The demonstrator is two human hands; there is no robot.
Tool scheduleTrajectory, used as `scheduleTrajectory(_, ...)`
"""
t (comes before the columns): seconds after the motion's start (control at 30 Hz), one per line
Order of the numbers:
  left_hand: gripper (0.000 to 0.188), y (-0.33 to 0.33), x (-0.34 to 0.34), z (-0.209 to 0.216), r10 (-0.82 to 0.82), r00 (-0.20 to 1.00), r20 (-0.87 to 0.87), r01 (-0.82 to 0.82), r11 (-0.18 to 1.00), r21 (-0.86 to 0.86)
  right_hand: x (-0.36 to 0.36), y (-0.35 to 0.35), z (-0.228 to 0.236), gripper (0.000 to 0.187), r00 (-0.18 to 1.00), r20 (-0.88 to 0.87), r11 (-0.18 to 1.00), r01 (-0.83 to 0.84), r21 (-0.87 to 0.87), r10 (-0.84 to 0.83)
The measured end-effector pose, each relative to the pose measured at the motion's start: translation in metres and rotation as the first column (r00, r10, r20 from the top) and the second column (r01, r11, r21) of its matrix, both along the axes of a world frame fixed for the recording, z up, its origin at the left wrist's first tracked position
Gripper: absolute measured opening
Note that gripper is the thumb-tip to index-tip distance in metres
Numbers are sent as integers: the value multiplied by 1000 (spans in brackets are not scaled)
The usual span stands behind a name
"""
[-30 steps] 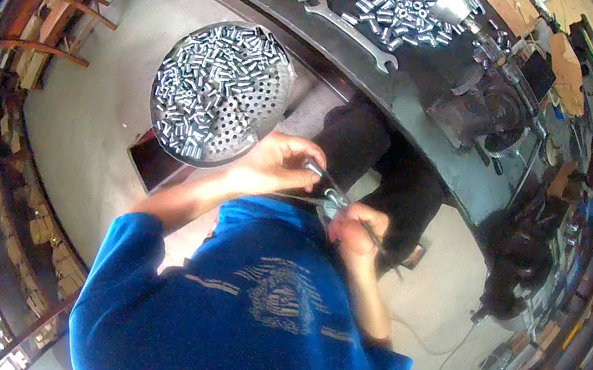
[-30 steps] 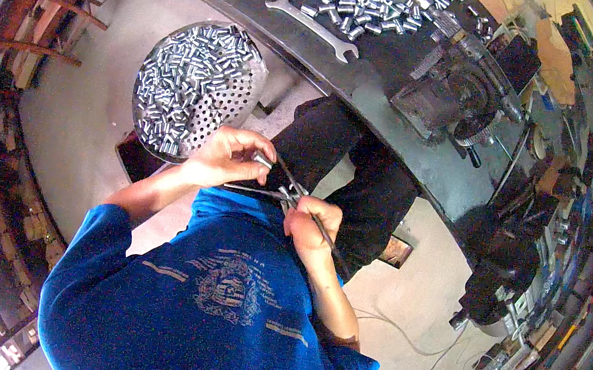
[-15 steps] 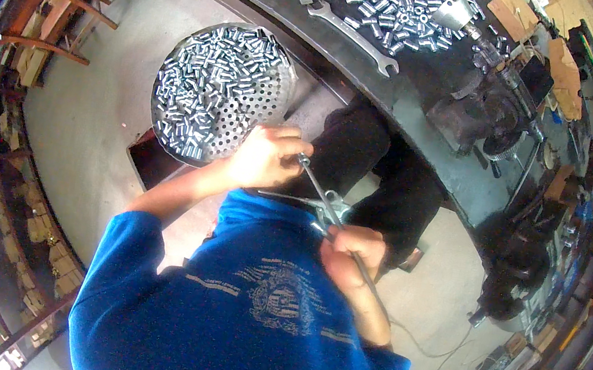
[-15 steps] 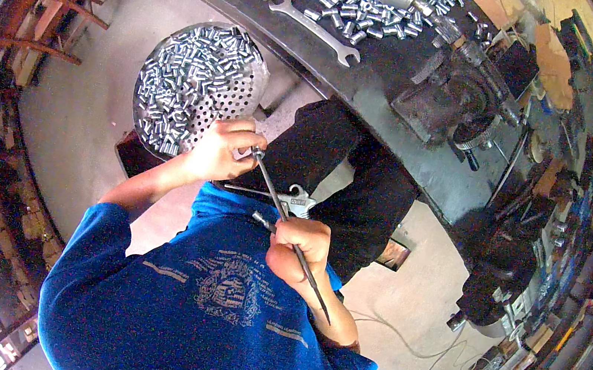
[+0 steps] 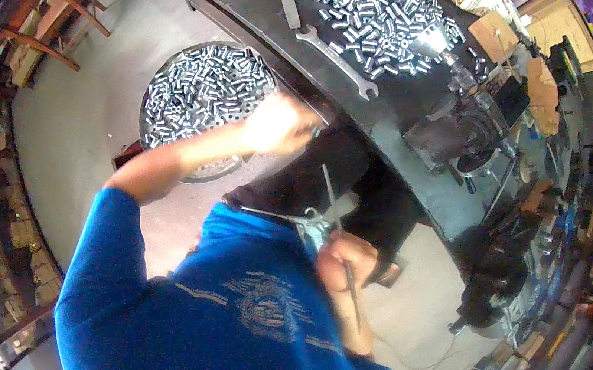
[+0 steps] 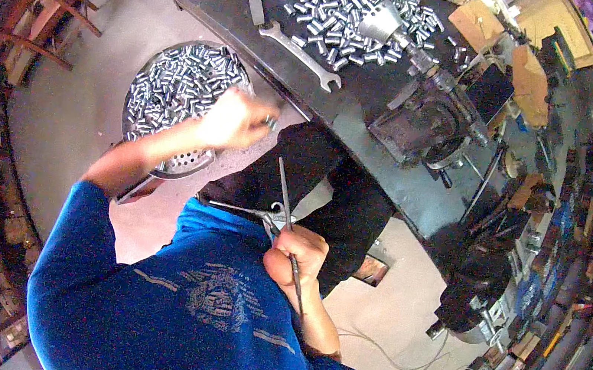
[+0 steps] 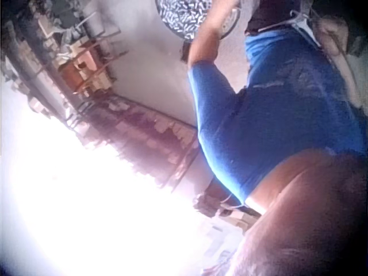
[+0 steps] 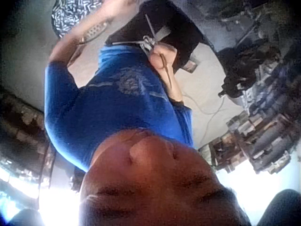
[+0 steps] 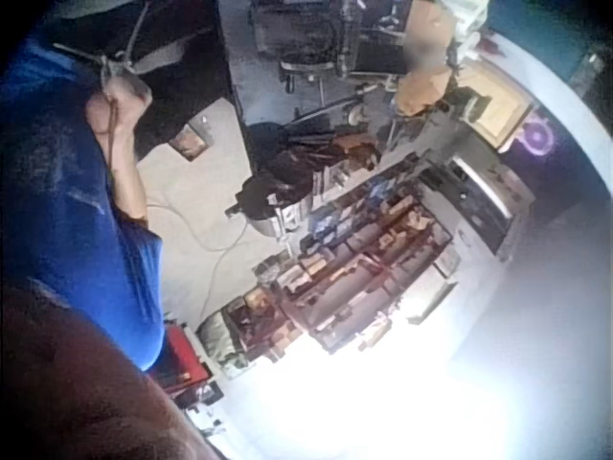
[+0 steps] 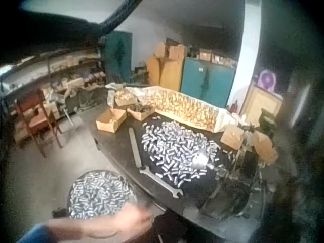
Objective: The person repeatedly picks small cylindrical metal parts from a perforated bowl and uses pliers to trim or adjust them, then places the processed parts onto a nearby table. The cycle of picking, trimming, and placing continues throughout the clip.
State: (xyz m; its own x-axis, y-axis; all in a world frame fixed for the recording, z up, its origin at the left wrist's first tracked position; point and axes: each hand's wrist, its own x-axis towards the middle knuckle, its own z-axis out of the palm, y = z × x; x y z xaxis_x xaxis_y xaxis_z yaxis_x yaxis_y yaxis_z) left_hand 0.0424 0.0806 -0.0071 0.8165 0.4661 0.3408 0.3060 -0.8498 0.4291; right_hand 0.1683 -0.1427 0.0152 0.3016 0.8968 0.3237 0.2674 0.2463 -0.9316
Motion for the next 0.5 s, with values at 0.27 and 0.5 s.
scheduleTrajectory(0.27, 39, 134, 55, 75, 297, 826, 480, 2, 849, -528, -7, -3, -2, 24, 998, 29, 995, -52, -85, 55)
scheduleTrajectory(0.5, 26, 84, -63, 7, 223, 972, -74, -229, 969, -90, -7, -2, -5, 24, 993, -19, 989, -114, -91, 113)
